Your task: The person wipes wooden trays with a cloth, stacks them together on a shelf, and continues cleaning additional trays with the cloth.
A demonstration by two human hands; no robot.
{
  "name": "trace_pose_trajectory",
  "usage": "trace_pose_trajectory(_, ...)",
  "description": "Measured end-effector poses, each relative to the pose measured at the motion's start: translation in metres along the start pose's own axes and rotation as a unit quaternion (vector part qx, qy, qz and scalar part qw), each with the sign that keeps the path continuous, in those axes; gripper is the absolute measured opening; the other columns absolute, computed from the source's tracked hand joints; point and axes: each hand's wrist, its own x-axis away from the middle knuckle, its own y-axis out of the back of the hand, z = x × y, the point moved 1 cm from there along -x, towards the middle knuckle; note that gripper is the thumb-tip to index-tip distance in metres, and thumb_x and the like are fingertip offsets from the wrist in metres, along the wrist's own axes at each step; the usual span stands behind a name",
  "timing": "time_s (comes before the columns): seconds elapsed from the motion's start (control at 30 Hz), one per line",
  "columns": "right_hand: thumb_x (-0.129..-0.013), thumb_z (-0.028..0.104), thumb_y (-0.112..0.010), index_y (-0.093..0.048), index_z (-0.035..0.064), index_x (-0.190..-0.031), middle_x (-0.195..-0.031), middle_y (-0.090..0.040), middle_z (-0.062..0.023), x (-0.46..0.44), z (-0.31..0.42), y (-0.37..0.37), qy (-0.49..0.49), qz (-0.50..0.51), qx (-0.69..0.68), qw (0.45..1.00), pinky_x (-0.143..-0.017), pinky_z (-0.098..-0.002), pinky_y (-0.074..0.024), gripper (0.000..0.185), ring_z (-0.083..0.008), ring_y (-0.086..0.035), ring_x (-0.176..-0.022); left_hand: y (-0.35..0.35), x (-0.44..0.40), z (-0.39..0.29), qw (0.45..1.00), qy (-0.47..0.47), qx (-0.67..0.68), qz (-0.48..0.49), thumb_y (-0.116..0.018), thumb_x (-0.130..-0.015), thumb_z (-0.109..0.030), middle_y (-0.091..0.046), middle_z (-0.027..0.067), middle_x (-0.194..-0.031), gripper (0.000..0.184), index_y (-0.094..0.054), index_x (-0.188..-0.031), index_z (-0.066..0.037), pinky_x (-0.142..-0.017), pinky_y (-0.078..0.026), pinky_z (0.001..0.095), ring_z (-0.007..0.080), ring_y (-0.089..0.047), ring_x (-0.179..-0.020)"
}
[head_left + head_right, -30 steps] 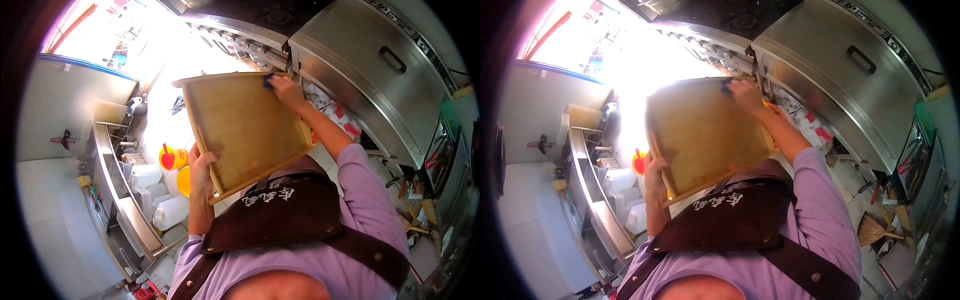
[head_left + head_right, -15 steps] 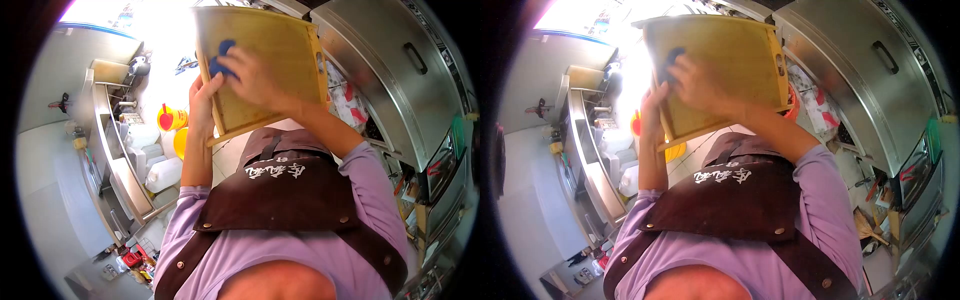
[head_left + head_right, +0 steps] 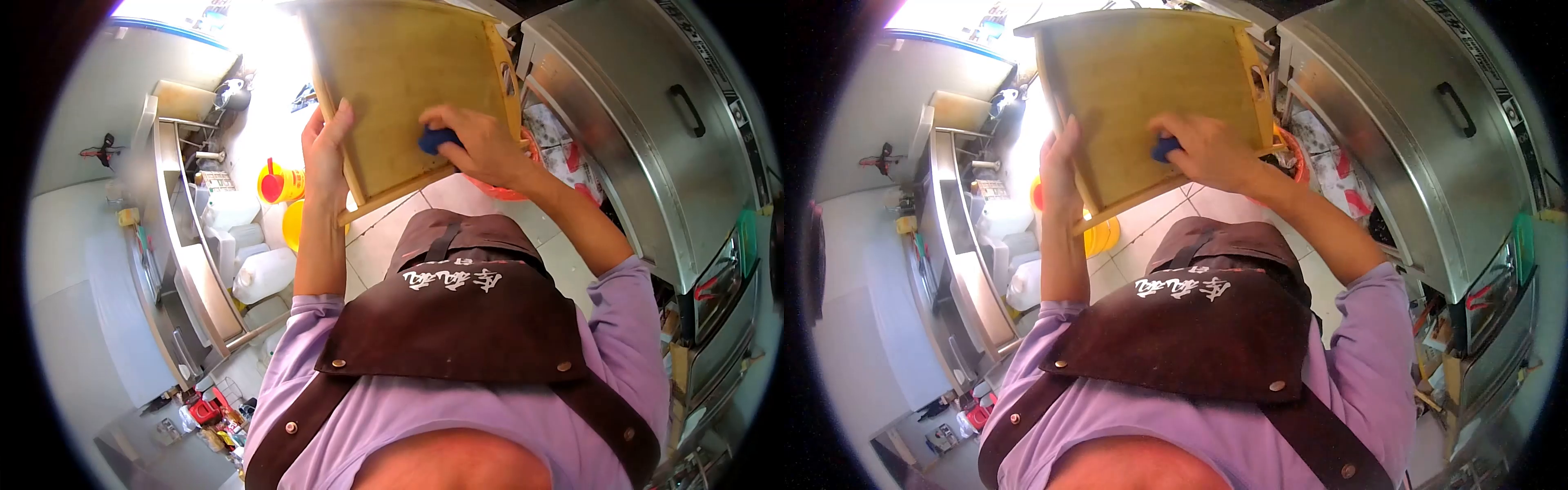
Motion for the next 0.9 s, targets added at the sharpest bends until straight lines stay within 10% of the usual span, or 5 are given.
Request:
trace_pose_trajectory(0.23, -0.076, 0.013, -0.067, -0.063, 0.0091, -0.085, -0.098, -0.063, -0.0041, -0.001, 0.038, -0.053, 0.196, -0.015, 0.094, 0.976, -0.070, -0.0345, -0.0511, 0.010, -0.0238, -0.061, -0.088, -0.006, -0.007, 0.000, 1.000, 0.007, 0.004, 0.005, -0.063, -0.091, -0.019, -0.065, 0.0105, -0.107, 0.034, -0.058, -0.116, 0.002, -0.085, -0.049, 0.0298, 0.0177, -0.062, -0.095)
trace_pose_trajectory(0.9, -0.075, 0.007, -0.065, -0.068, 0.0084, -0.091, -0.089, -0.059, -0.0057, -0.008, 0.043, -0.040, 0.118, -0.025, 0.002, 0.993, -0.070, -0.0360, -0.0497, 0.016, -0.0241, -0.059, -0.083, -0.013, -0.015, 0.002, 0.999, -0.002, 0.036, 0.002, -0.061, -0.092, -0.018, -0.064, 0.0118, -0.107, 0.031, -0.057, -0.114, 0.004, -0.083, -0.050, 0.0308, 0.0178, -0.062, -0.093)
